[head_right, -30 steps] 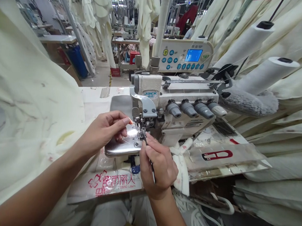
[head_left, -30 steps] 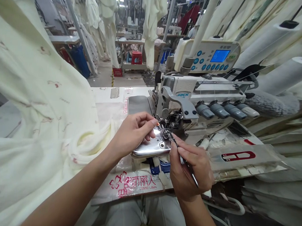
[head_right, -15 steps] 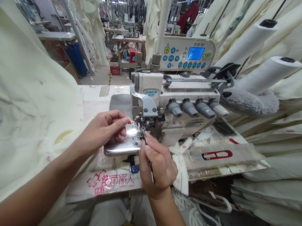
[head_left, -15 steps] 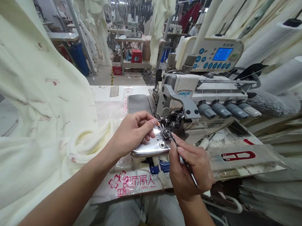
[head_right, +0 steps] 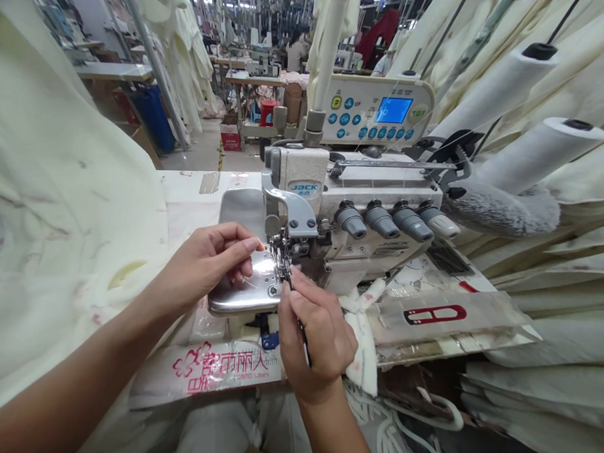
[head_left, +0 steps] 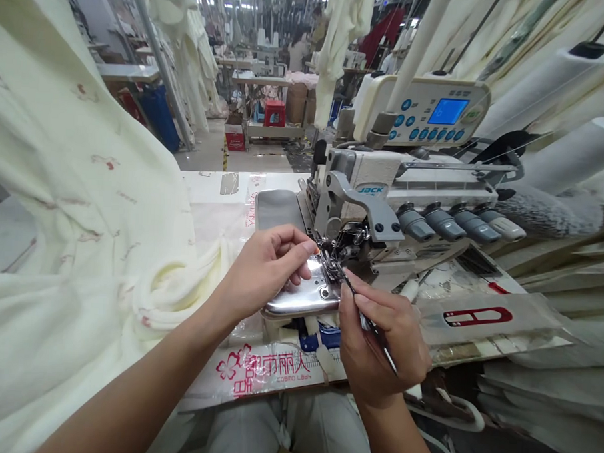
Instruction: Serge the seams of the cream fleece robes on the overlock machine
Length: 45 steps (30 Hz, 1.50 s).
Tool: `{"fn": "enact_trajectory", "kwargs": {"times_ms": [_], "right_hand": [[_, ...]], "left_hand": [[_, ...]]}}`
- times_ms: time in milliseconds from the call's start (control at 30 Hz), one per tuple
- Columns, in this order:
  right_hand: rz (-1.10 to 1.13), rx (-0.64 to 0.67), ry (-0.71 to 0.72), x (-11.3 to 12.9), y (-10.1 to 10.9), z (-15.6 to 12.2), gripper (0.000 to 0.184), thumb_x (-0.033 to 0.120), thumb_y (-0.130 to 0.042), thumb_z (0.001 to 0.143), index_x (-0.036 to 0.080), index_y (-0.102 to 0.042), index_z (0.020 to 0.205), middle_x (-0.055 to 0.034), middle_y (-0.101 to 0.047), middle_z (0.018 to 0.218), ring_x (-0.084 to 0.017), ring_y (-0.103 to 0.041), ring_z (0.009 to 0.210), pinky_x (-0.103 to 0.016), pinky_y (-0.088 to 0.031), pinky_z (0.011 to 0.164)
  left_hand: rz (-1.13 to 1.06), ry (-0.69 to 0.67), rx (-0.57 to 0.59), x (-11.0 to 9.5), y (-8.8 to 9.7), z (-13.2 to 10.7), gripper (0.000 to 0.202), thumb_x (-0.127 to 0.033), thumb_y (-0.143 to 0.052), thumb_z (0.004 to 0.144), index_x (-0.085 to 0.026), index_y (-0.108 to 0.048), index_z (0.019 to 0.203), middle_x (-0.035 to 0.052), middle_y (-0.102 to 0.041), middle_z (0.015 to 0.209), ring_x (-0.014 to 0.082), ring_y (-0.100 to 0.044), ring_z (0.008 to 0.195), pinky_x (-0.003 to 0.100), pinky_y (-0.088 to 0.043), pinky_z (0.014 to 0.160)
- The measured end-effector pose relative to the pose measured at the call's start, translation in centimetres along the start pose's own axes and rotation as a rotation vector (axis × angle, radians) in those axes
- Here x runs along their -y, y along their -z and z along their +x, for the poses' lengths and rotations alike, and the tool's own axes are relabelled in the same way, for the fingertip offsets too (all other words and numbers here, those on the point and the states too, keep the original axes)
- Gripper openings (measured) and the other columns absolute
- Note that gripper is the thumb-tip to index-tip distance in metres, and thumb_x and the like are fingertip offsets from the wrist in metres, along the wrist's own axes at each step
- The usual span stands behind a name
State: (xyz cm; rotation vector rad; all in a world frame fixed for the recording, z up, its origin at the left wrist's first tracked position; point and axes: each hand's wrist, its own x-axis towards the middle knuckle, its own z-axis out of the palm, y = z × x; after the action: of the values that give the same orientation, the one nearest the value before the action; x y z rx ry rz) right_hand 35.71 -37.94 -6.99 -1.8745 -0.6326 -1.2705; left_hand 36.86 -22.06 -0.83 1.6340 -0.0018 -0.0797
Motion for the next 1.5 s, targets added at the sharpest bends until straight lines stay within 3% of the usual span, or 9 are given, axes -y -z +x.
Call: {"fn": "enact_trajectory", "kwargs": {"times_ms": [533,1200,1500], "right_hand": [[0.041,-0.061,-0.052,0.3,-0.1,0.2,0.029,-0.002,-0.071,0.065,0.018,-0.059,0.082,-0.006,-0.071,0.089,-0.021,-0.07,0.078,-0.032,-0.06,0.063],[0.055,-0.032,-0.05,0.5,-0.1,0.4,0.032,-0.007,-0.072,0.062,0.015,-0.059,0.083,-0.0074,-0.07,0.088,-0.023,-0.069,0.081,-0.035,-0.06,0.065],[0.18,0.007,-0.235,1.3,1.6,4.1,0.025,-0.001,-0.07,0.068,0.017,-0.059,0.08,-0.0016,-0.067,0.08,-0.017,-0.067,0.078,-0.032,-0.056,0.073]], "left_hand": [[0.001,0.001,0.002,0.1,0.1,-0.1,0.021,-0.039,-0.057,0.084,-0.018,-0.059,0.08,-0.0035,-0.06,0.059,0.0052,-0.053,0.051,0.014,-0.042,0.048],[0.005,-0.003,0.006,0.1,0.1,-0.2,0.02,-0.037,-0.057,0.085,-0.018,-0.059,0.08,-0.0043,-0.06,0.059,0.0037,-0.053,0.051,0.011,-0.042,0.047],[-0.027,0.024,0.028,-0.1,0.3,-0.4,0.02,-0.036,-0.056,0.084,-0.017,-0.059,0.079,-0.0032,-0.061,0.06,0.0043,-0.053,0.052,0.012,-0.041,0.048]]}}
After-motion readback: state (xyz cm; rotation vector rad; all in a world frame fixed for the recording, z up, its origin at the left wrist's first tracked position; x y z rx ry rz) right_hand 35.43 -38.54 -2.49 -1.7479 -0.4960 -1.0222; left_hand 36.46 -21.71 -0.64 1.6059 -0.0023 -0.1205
